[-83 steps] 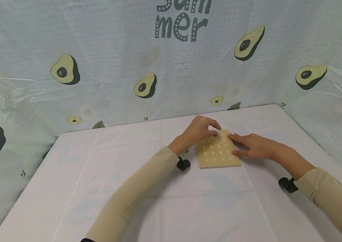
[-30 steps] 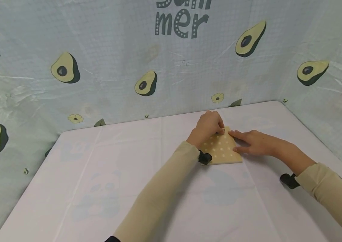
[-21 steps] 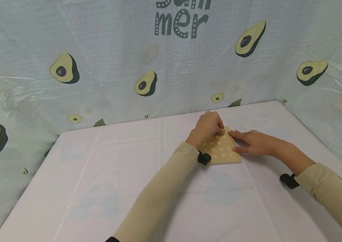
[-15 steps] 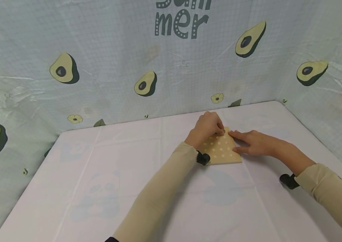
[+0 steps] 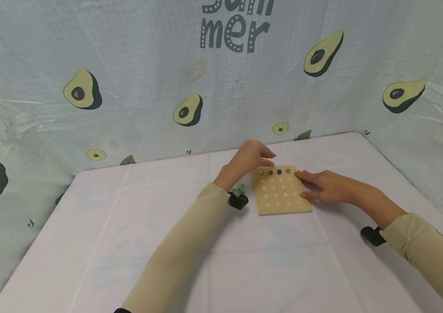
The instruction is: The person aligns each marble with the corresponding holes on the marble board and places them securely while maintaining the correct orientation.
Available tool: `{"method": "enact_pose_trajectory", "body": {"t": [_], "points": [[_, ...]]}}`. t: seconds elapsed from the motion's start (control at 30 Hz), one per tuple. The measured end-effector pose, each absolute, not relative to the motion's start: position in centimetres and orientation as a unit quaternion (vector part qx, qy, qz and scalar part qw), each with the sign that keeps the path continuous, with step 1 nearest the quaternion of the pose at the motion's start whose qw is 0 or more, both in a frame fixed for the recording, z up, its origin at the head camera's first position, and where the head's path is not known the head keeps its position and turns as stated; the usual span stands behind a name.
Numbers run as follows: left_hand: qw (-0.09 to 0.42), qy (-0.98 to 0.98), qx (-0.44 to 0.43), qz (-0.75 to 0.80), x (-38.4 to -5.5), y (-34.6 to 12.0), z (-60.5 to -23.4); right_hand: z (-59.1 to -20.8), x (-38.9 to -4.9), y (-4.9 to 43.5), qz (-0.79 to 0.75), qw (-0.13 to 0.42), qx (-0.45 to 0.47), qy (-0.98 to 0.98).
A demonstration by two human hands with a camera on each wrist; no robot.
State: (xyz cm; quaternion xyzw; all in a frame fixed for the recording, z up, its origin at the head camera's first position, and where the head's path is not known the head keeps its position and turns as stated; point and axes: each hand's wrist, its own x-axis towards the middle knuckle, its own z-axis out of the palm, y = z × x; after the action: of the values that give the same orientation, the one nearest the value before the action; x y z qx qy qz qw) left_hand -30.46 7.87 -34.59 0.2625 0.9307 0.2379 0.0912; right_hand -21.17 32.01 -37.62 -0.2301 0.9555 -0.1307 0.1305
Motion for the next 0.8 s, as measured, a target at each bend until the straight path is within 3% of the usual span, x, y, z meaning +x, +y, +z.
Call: {"method": "enact_pose_trajectory", "body": {"t": [0.23, 0.8], "points": [[0.057, 0.916, 0.312, 0.244, -30.2, 3.0, -33.3, -37.8, -21.2, 32.0, -0.13, 0.125, -0.225, 0.957], [0.081, 0.903, 0.34, 0.251, -26.3, -5.9, -33.6, -37.8, -21.3, 32.1, -0.119, 0.118, -0.246, 0.955]]}}
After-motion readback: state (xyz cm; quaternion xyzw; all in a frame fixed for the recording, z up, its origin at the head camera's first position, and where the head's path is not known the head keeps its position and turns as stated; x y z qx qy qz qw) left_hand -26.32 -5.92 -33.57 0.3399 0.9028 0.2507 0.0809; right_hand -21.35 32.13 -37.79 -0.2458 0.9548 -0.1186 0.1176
